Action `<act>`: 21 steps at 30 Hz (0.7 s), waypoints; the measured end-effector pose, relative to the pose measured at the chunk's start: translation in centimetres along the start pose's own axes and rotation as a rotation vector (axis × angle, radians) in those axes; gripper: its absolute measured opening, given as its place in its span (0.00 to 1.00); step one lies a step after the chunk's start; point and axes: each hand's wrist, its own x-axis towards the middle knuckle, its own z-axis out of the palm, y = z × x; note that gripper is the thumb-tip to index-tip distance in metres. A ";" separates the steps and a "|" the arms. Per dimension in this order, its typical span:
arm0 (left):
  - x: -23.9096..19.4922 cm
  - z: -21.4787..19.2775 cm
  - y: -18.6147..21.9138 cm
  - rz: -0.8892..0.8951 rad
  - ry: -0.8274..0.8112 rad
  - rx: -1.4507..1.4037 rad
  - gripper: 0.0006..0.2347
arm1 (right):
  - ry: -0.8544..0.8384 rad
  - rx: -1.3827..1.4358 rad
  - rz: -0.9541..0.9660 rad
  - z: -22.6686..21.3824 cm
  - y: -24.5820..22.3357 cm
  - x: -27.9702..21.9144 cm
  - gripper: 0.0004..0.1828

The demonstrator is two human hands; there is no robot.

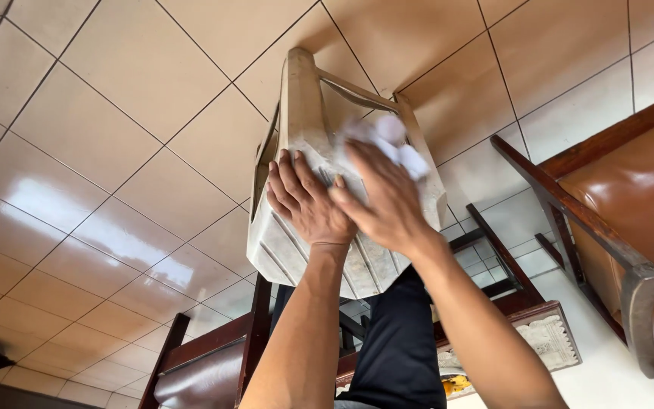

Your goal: Clean a plastic stool using a white cloth.

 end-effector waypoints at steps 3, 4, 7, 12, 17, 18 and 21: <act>0.3 -0.2 0.1 -0.041 -0.107 0.020 0.36 | -0.010 0.056 -0.075 1.9 -2.5 5.4 0.37; 0.2 -0.3 -0.1 -0.041 -0.112 0.015 0.36 | -0.011 0.052 -0.070 2.1 -2.3 6.0 0.37; 0.4 -0.6 -0.1 0.004 -0.145 0.046 0.37 | -0.215 0.168 -0.117 1.9 -1.7 6.5 0.33; 0.3 -0.1 -0.2 0.025 0.082 -0.005 0.29 | -0.186 -0.035 -0.101 -3.2 -0.4 -0.9 0.41; 1.4 -2.1 1.1 0.077 0.101 -0.002 0.27 | -0.298 0.066 0.148 -5.6 9.0 -6.6 0.43; 1.5 -2.3 1.3 0.097 0.115 -0.003 0.26 | -0.329 0.195 0.233 -5.8 11.0 -6.9 0.43; 1.5 -2.3 1.3 0.076 0.084 0.060 0.27 | -0.317 0.445 0.324 -4.4 15.6 -4.4 0.41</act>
